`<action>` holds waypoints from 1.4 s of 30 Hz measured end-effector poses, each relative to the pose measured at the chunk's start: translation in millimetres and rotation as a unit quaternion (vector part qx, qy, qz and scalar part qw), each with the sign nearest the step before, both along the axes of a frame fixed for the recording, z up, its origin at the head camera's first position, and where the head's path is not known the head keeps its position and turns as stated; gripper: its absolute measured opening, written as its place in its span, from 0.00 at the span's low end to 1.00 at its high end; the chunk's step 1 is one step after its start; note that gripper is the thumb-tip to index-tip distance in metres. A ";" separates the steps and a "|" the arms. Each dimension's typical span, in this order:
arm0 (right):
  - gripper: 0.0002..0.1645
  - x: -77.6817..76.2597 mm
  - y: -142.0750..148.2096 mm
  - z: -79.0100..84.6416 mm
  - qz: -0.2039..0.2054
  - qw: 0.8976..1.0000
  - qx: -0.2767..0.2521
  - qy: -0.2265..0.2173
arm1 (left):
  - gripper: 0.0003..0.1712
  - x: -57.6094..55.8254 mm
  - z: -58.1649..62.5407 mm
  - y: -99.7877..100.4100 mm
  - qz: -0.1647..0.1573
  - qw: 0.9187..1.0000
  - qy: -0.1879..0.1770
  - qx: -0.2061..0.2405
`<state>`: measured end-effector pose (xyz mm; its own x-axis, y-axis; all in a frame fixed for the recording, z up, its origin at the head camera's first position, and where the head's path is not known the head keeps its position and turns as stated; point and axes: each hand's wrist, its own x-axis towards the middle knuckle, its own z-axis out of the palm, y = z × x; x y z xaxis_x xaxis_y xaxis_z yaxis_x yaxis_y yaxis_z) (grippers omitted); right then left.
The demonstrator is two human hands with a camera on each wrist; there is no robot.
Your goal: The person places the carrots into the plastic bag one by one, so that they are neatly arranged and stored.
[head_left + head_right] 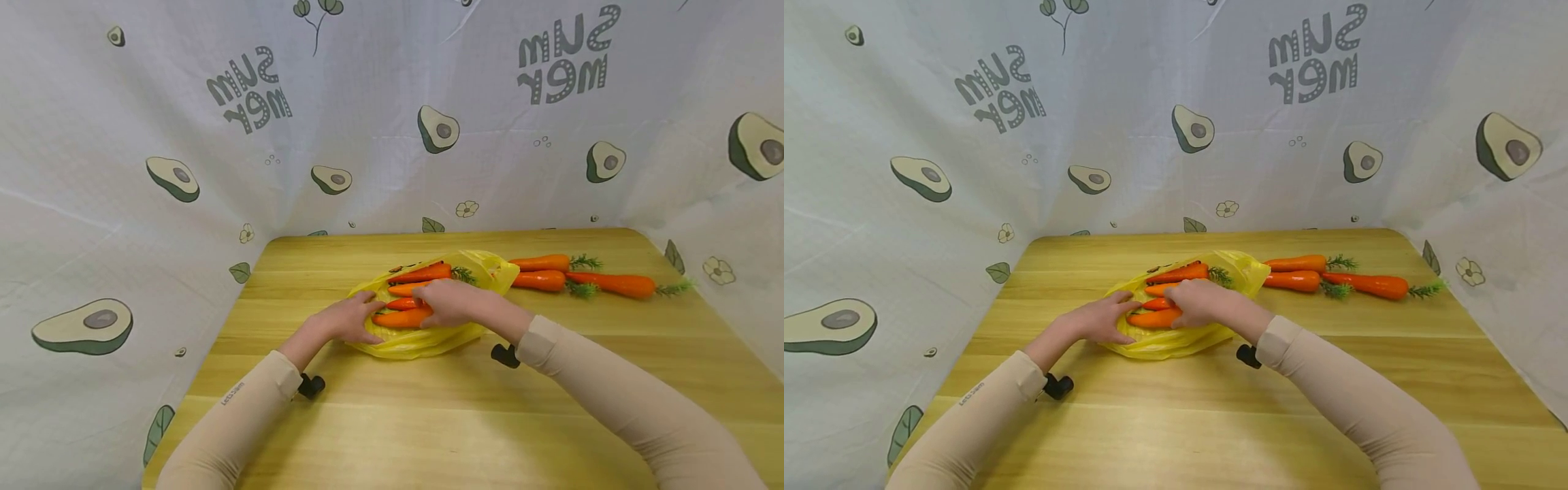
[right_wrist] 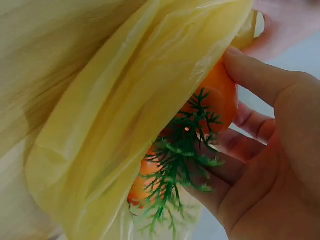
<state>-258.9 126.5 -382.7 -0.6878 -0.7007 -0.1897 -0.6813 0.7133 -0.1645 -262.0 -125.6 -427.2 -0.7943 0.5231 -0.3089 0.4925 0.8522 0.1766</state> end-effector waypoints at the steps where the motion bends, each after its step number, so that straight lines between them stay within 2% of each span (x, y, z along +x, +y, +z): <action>1: 0.36 0.1 1.6 -0.4 0.002 1.000 -0.008 -0.007 | 0.49 -0.1 0.3 0.0 -0.001 1.000 0.001 0.001; 3: 0.37 0.6 4.9 -1.5 0.009 0.999 -0.022 -0.023 | 0.50 -0.2 0.5 -0.1 -0.002 1.000 0.000 0.001; 6: 0.29 2.4 9.2 -4.0 0.015 0.998 -0.037 -0.050 | 0.50 0.6 -0.9 -1.1 -0.003 1.000 0.002 -0.002; 8: 0.19 3.7 11.4 -6.2 0.013 0.997 -0.046 -0.062 | 0.50 1.1 -2.4 -1.6 -0.003 1.000 0.003 -0.003; 12: 0.13 6.6 15.7 -10.1 -0.001 0.995 -0.060 -0.076 | 0.49 3.3 -6.0 -2.5 0.000 1.000 0.000 -0.001; 18: 0.13 12.7 20.5 -14.8 -0.019 0.994 -0.074 -0.074 | 0.49 7.6 -9.7 -2.5 -0.002 1.000 -0.005 0.001; 26: 0.15 13.4 27.8 -12.9 -0.050 0.993 -0.087 -0.067 | 0.50 6.2 -7.0 -1.6 0.001 1.000 0.007 -0.002; 35: 0.17 7.7 34.0 -4.8 -0.059 0.994 -0.062 -0.070 | 0.50 0.9 -1.2 -0.9 0.004 1.000 0.002 0.001; 39: 0.18 7.7 36.2 -2.8 -0.072 0.995 -0.048 -0.052 | 0.50 -0.8 -0.2 0.8 0.006 1.000 0.010 -0.002; 42: 0.18 9.2 37.1 -3.4 -0.066 0.997 -0.031 -0.028 | 0.50 -0.2 -0.5 1.5 0.011 1.000 0.006 -0.007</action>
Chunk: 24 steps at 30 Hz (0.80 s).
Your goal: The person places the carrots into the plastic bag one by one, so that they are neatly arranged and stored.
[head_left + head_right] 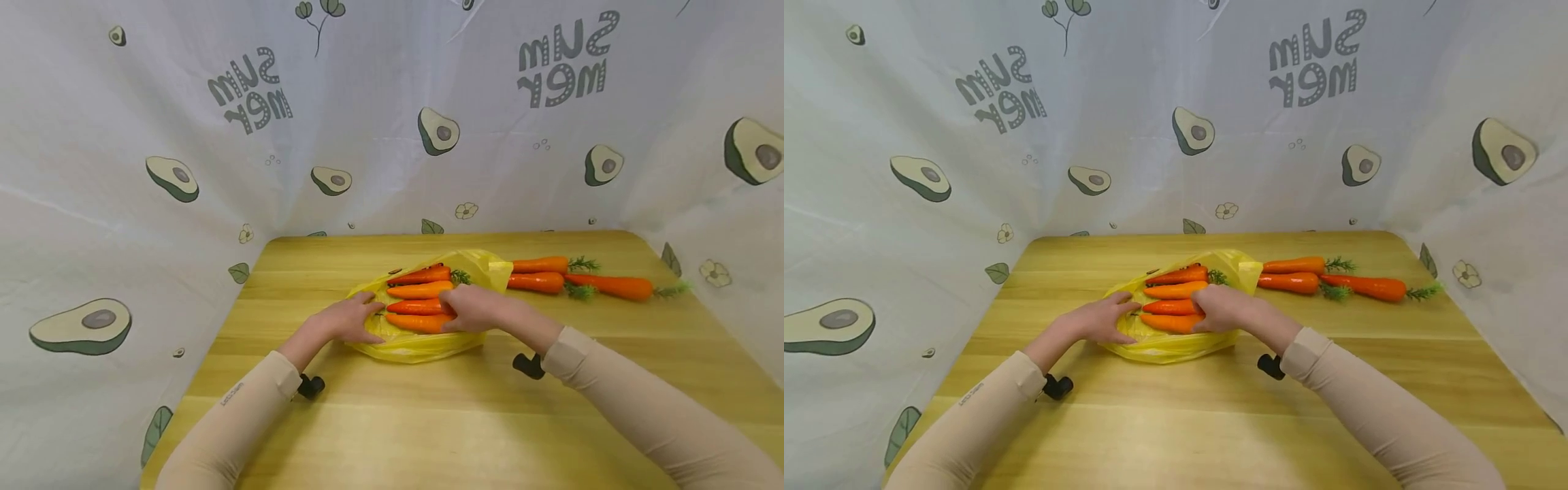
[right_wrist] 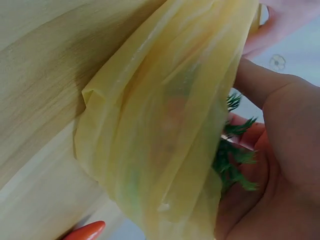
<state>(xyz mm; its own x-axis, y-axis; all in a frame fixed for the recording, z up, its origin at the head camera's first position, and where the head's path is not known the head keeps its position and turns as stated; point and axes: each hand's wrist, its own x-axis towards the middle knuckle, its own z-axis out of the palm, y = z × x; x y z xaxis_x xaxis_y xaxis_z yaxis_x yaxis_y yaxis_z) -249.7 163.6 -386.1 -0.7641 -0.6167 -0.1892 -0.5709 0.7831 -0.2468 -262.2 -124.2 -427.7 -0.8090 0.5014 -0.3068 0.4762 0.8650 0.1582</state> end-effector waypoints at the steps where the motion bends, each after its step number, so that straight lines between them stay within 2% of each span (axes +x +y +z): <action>1: 0.19 1.1 0.9 0.4 -0.001 1.000 0.010 0.009 | 0.50 0.0 0.4 0.9 0.000 1.000 -0.002 -0.001; 5: 0.20 4.9 2.2 1.4 -0.001 0.997 0.049 0.051 | 0.50 0.6 0.5 3.3 -0.005 1.000 -0.006 0.004; 8: 0.21 5.7 -1.1 3.3 0.004 0.996 0.058 0.071 | 0.50 2.0 0.2 1.4 -0.004 1.000 -0.003 0.007; 15: 0.16 4.8 -9.2 13.6 0.015 0.996 0.039 0.076 | 0.49 6.2 2.1 -10.1 0.007 1.000 0.000 0.007; 21: 0.19 9.2 3.1 19.7 0.017 0.996 0.008 0.084 | 0.50 4.1 -1.0 -4.4 -0.003 1.000 0.001 0.006; 24: 0.21 11.5 12.4 23.9 0.017 0.994 -0.018 0.108 | 0.50 3.7 -1.2 -0.2 -0.007 1.000 0.003 0.005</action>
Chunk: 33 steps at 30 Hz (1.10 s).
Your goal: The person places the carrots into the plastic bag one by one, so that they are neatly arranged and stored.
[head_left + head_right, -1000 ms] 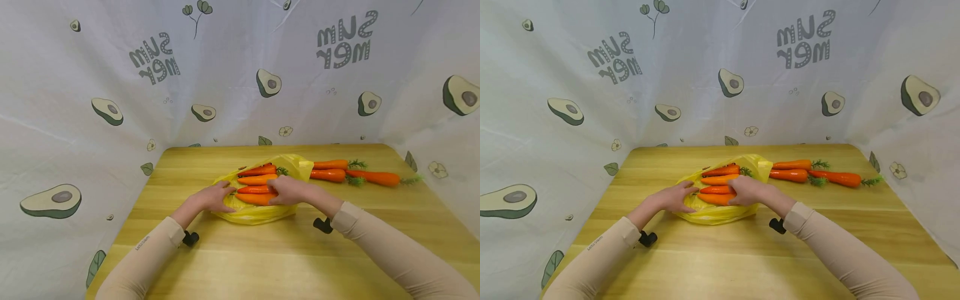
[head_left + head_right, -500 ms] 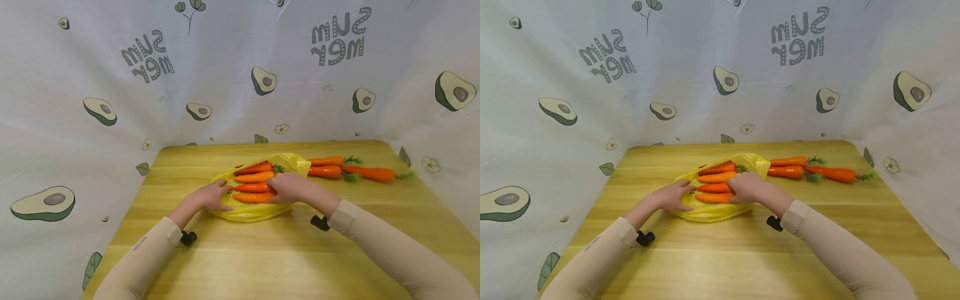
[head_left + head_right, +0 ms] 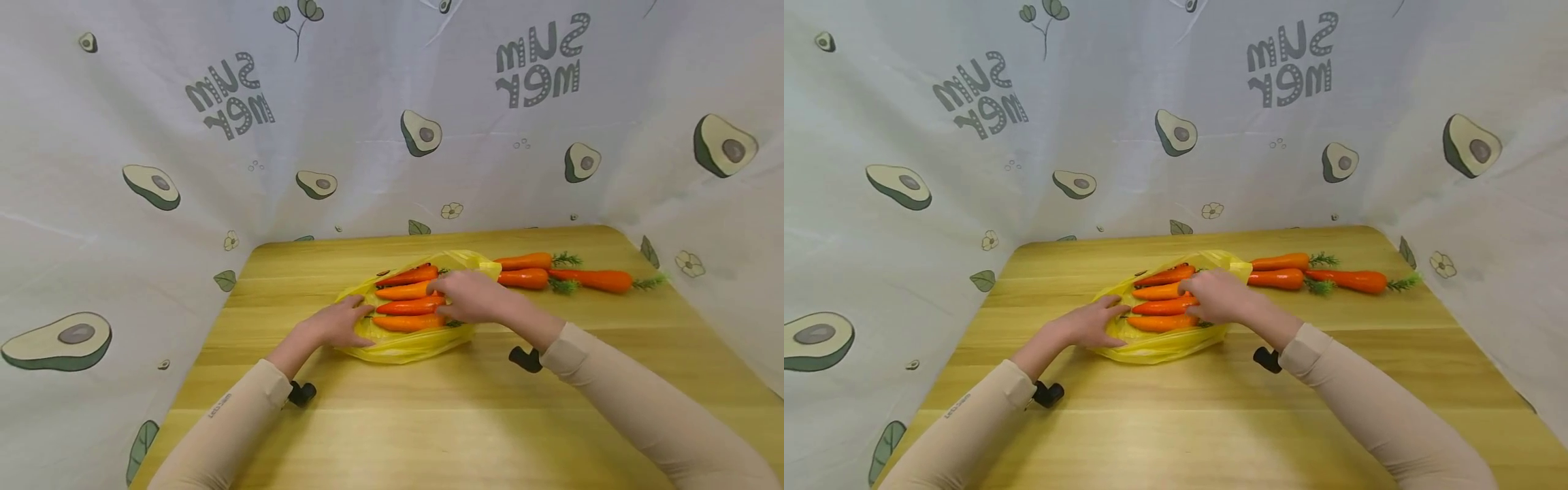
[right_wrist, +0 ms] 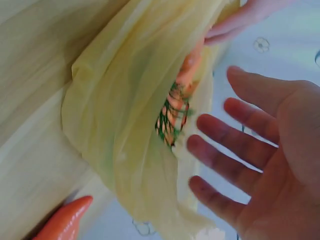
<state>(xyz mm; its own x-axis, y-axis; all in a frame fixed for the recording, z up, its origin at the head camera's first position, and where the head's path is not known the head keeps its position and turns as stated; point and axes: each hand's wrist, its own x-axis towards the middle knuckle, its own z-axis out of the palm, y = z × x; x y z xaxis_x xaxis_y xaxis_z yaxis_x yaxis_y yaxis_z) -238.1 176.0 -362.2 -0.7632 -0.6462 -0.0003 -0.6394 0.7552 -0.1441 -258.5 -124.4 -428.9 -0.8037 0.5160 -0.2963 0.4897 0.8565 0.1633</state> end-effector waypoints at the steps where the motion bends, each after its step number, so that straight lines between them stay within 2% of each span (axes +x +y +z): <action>1: 0.22 0.2 2.4 1.7 0.000 1.000 -0.011 0.011 | 0.50 0.1 0.3 0.3 0.000 1.000 0.002 -0.001; 5: 0.21 -0.6 13.7 9.1 -0.007 0.997 -0.042 0.058 | 0.49 0.8 1.8 1.3 -0.002 1.000 0.005 0.001; 9: 0.20 -2.1 26.8 17.2 -0.027 0.995 -0.066 0.071 | 0.49 1.4 3.2 1.3 -0.001 1.000 0.004 0.001; 15: 0.21 -6.7 50.9 23.8 -0.059 0.991 -0.090 0.073 | 0.49 1.6 3.8 1.1 -0.002 1.000 0.003 0.002; 23: 0.24 -11.5 80.6 27.3 -0.095 0.987 -0.119 0.049 | 0.49 1.3 3.8 1.2 -0.002 1.000 -0.001 0.001; 33: 0.27 -23.1 118.5 18.5 -0.137 0.980 -0.138 0.043 | 0.49 -1.3 -1.6 -0.4 -0.003 1.000 0.003 -0.004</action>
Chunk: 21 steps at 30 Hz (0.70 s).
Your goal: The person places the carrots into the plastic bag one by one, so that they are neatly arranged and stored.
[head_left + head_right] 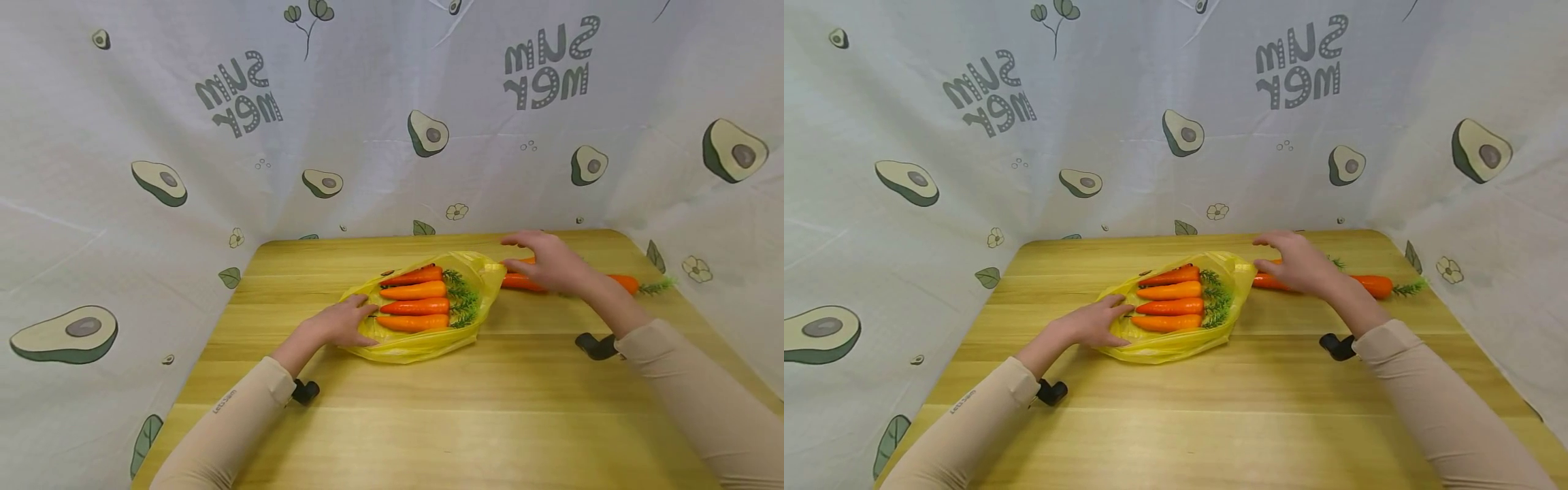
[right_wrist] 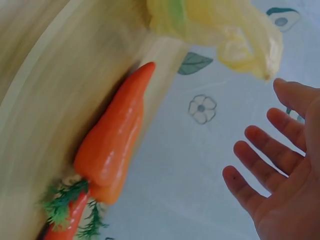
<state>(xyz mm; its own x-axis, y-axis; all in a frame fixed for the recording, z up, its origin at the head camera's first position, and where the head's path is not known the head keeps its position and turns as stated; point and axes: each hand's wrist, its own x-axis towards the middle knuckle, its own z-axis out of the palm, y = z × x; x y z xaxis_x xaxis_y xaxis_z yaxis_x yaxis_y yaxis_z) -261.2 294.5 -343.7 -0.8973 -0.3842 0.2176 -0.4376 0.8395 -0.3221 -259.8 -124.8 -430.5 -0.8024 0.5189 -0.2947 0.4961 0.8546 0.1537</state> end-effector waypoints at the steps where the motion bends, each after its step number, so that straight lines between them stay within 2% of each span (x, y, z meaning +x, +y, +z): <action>1: 0.27 -1.3 4.3 -1.9 -0.005 1.000 0.000 -0.003 | 0.50 -0.1 -0.4 0.0 0.000 1.000 0.000 0.000; 8: 0.30 -5.9 30.2 -14.2 -0.020 1.000 -0.002 -0.020 | 0.50 0.3 0.8 1.0 0.000 1.000 0.002 -0.003; 15: 0.32 -8.7 44.4 -25.8 -0.023 0.999 -0.004 -0.046 | 0.49 0.6 0.5 0.4 0.000 1.000 0.004 -0.005; 21: 0.34 -15.4 54.0 -37.4 -0.042 0.997 0.021 -0.067 | 0.49 0.1 -0.4 1.1 0.002 1.000 0.003 -0.001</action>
<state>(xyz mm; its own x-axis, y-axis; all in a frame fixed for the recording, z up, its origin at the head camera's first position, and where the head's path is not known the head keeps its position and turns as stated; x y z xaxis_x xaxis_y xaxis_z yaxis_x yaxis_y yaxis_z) -276.6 348.5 -381.1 -0.9466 -0.3127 0.0785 -0.3204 0.8855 -0.3365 -259.7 -123.7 -430.9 -0.8059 0.5153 -0.2915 0.4938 0.8567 0.1491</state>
